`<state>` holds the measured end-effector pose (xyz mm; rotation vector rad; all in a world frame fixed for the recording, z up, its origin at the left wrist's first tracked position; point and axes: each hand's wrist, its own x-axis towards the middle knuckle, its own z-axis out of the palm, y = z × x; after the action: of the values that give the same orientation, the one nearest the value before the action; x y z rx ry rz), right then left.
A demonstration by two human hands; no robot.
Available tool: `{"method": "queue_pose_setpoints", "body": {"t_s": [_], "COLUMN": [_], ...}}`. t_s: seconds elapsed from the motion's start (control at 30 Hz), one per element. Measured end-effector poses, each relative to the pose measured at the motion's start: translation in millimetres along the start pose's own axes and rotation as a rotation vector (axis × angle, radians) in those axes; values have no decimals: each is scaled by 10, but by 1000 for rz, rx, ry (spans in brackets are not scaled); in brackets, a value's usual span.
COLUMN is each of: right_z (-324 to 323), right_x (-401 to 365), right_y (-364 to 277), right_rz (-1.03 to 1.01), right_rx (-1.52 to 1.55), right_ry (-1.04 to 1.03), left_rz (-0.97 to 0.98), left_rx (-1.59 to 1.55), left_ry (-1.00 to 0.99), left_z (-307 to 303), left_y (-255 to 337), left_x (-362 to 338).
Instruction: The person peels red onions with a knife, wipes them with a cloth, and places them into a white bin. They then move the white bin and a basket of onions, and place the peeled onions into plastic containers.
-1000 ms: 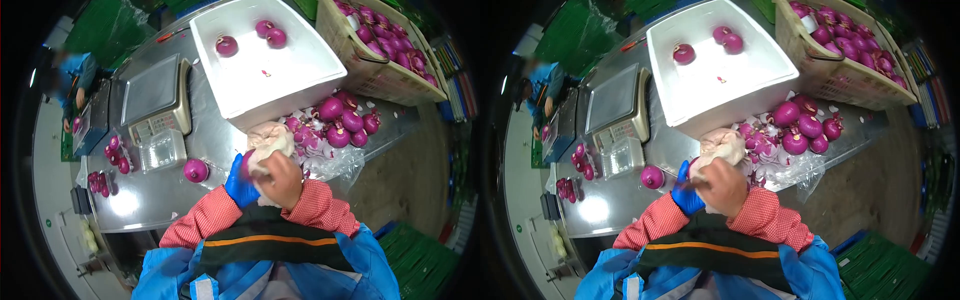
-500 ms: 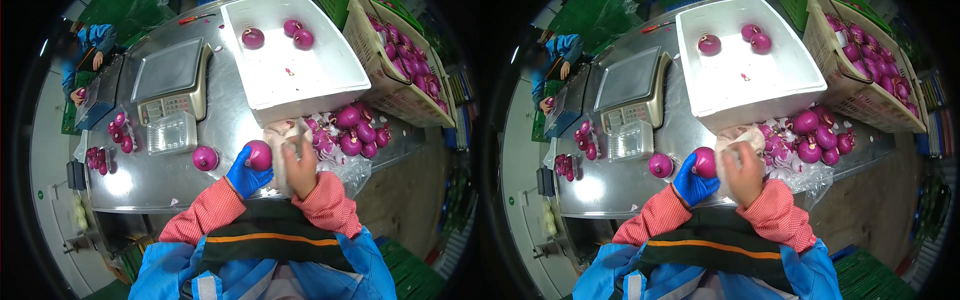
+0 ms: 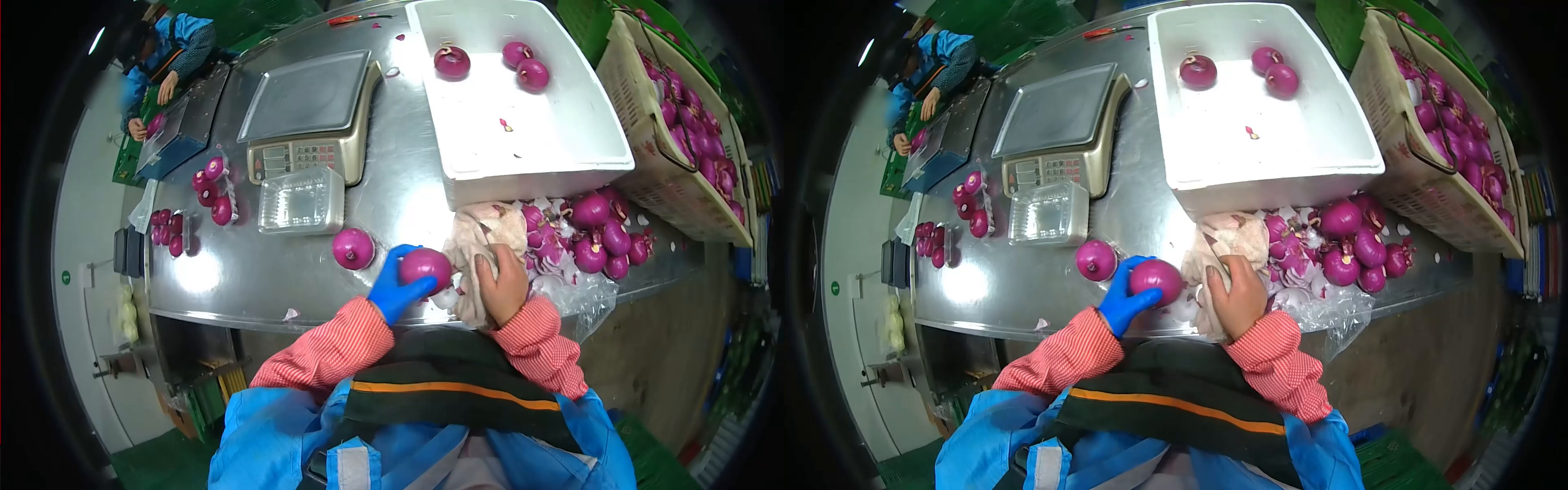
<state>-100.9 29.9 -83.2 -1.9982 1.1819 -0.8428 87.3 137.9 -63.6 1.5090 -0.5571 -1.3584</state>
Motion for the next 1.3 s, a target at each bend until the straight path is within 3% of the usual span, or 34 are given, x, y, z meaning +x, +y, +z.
{"method": "queue_pose_setpoints", "body": {"t_s": [0.07,0.17,0.27,0.4,0.43,0.53,0.67,0.83,0.93,1.1,1.3], "right_z": [-12,-39,-25,0,16,89,258,371,434,569,767], "right_x": [-4,20,82,102,94,87,116,111,101,134,167], "right_y": [-13,-89,-173,-264,-283,-351,-422,-466,-446,-488,-615], "right_rz": [-5,-31,-74,-118,-124,-157,-199,-192,-192,-204,-238], "right_rx": [5,16,10,-7,-8,-1,-7,-12,-5,-18,-61], "right_ry": [-28,-87,-136,-177,-183,-234,-280,-349,-384,-421,-465], "left_rz": [273,279,454,492,384,553,305,229,344,207,218], "left_rx": [484,1072,1373,1201,1156,1401,1659,1715,1698,1819,2051], "left_ry": [155,336,285,280,325,239,-78,-173,-179,-42,249], "left_z": [-276,-523,-669,-973,-1006,-852,-707,-886,-1390,-2327,-3583], "left_y": [-56,24,-149,-261,-146,198,-114,-76,-270,-274,-338], "left_x": [-57,-181,-207,-199,-202,-93,108,-197,-448,-798,-397]}}
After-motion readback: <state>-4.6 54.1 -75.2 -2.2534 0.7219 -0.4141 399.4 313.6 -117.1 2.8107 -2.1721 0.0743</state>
